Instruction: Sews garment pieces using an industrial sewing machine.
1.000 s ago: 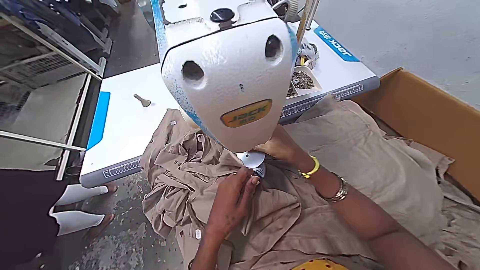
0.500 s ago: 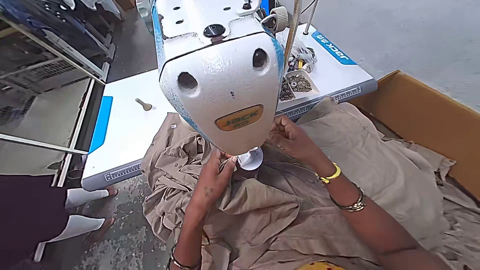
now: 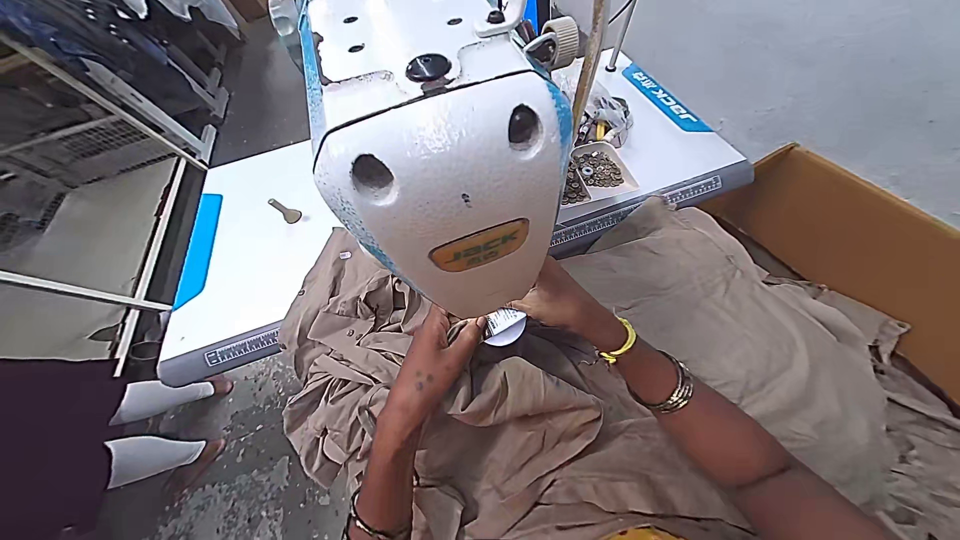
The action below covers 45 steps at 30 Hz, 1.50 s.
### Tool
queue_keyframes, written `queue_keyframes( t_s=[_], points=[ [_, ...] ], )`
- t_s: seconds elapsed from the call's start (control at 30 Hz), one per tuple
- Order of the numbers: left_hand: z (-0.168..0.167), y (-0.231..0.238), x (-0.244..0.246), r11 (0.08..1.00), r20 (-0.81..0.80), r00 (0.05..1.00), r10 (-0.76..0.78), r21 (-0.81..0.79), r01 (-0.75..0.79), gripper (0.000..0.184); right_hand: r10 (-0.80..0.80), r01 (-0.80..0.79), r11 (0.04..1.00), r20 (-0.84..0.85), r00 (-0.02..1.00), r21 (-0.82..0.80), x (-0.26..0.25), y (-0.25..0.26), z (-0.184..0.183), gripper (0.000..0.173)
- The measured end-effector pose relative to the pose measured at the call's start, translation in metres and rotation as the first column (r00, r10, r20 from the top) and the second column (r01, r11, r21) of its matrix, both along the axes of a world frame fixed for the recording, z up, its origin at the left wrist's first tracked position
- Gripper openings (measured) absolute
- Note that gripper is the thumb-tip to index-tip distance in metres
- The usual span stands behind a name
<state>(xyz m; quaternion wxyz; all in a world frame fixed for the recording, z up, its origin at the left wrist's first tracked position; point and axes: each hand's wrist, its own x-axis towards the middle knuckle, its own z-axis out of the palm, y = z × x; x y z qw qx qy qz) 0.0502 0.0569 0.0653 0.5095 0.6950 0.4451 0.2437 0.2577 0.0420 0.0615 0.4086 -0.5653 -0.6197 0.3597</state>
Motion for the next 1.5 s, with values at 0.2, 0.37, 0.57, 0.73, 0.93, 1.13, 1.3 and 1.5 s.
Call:
queue_keyframes(
  t_s=[0.2,0.37,0.57,0.73,0.93,1.13,1.3,1.5],
  points=[
    [0.002,0.001,0.000,0.999,0.109,0.994,0.001,-0.047,0.004,0.010,0.034,-0.039,0.997,-0.079,0.996,-0.064,0.015,-0.006,0.004,0.038],
    [0.008,0.015,0.000,0.997,0.032,0.999,0.006,-0.078,-0.003,0.006,-0.124,0.111,0.990,-0.181,0.976,-0.083,0.040,-0.016,-0.001,0.039],
    [0.006,0.019,0.000,0.997,-0.003,1.000,0.006,-0.075,-0.006,0.008,-0.310,0.277,0.946,0.220,0.925,0.170,0.076,-0.008,-0.015,0.024],
    [0.000,0.017,0.000,0.995,0.067,0.998,0.022,-0.095,-0.016,0.004,-0.437,0.174,0.882,0.623,0.649,0.438,0.105,0.032,-0.027,0.020],
    [0.001,0.015,-0.002,0.995,0.034,0.999,0.031,-0.092,-0.028,0.005,-0.326,0.040,0.929,0.761,0.561,0.368,0.104,0.059,-0.037,0.015],
    [-0.002,0.008,0.000,0.996,0.039,0.997,0.070,-0.059,-0.068,0.008,-0.412,0.153,0.845,0.440,0.798,0.513,0.115,0.042,-0.036,0.015],
    [-0.009,0.009,-0.001,0.998,0.124,0.991,0.055,-0.044,-0.050,0.006,-0.396,0.296,0.881,0.232,0.888,0.370,0.114,0.018,-0.023,0.014],
    [-0.019,0.014,-0.005,0.997,0.084,0.995,0.052,0.054,-0.057,0.014,-0.293,0.274,0.949,0.113,0.949,0.158,0.089,-0.007,0.009,0.010]
  ],
)
